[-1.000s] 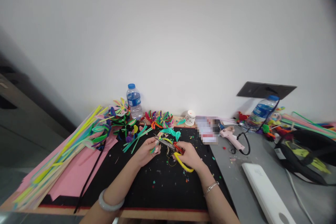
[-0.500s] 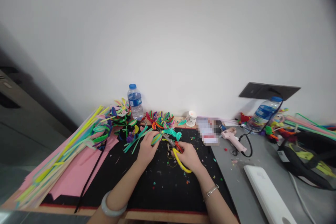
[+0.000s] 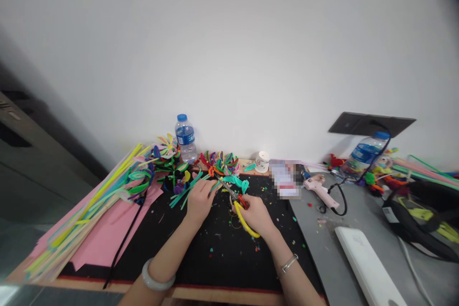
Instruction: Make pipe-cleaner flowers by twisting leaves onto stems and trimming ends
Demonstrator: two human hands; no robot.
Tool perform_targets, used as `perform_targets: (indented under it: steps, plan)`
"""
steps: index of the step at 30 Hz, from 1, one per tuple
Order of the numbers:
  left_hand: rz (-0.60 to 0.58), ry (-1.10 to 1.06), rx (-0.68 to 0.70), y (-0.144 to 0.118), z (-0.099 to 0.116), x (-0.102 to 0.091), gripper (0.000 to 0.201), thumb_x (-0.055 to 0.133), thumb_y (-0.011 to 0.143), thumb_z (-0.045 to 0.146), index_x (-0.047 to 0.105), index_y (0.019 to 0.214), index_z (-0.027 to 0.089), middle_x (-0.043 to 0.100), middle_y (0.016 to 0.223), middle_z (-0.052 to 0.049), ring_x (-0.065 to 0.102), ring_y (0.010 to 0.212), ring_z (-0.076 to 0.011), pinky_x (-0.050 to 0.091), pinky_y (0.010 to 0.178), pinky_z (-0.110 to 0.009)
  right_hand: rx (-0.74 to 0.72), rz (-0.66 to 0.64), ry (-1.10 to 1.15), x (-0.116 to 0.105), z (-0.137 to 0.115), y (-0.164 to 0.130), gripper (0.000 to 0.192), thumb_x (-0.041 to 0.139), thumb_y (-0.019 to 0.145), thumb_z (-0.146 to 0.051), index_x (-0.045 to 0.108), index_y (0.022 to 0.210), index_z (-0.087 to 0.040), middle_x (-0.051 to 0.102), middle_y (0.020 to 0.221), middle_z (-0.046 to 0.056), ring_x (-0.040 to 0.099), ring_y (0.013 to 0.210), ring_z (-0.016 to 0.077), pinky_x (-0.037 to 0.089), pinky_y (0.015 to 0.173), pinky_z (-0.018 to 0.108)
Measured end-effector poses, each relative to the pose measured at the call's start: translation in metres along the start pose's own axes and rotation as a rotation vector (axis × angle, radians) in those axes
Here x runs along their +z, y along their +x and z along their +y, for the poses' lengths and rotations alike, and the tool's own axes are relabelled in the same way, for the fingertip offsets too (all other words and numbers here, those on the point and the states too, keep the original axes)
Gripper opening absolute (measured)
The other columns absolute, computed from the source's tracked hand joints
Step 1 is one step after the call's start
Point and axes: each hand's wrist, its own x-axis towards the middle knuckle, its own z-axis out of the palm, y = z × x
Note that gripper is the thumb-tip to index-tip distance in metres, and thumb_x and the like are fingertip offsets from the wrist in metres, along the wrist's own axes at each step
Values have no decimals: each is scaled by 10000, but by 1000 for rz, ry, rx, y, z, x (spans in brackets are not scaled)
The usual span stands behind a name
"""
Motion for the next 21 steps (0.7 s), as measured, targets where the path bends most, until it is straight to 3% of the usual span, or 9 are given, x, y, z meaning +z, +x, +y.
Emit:
perform_targets:
  steps: [11,21]
  plan:
    - [-20,-18,-25,-2,-2,3,183,472,867,210,642,911,161,665,800,-86,622,771,-201,495,716,-326,14,-11,-44,-1,-4,-1,312,586,693,-452,480,549,-196,440,494,-40,389,481,100,214,464,218]
    - [-147,-469,-372,8,3,-9,145,527,808,236,643,748,173,658,690,-24,610,650,-177,470,639,-285,0,-36,-38,1,1,0,308,598,691,-449,488,556,-195,450,499,-42,399,477,97,215,458,217]
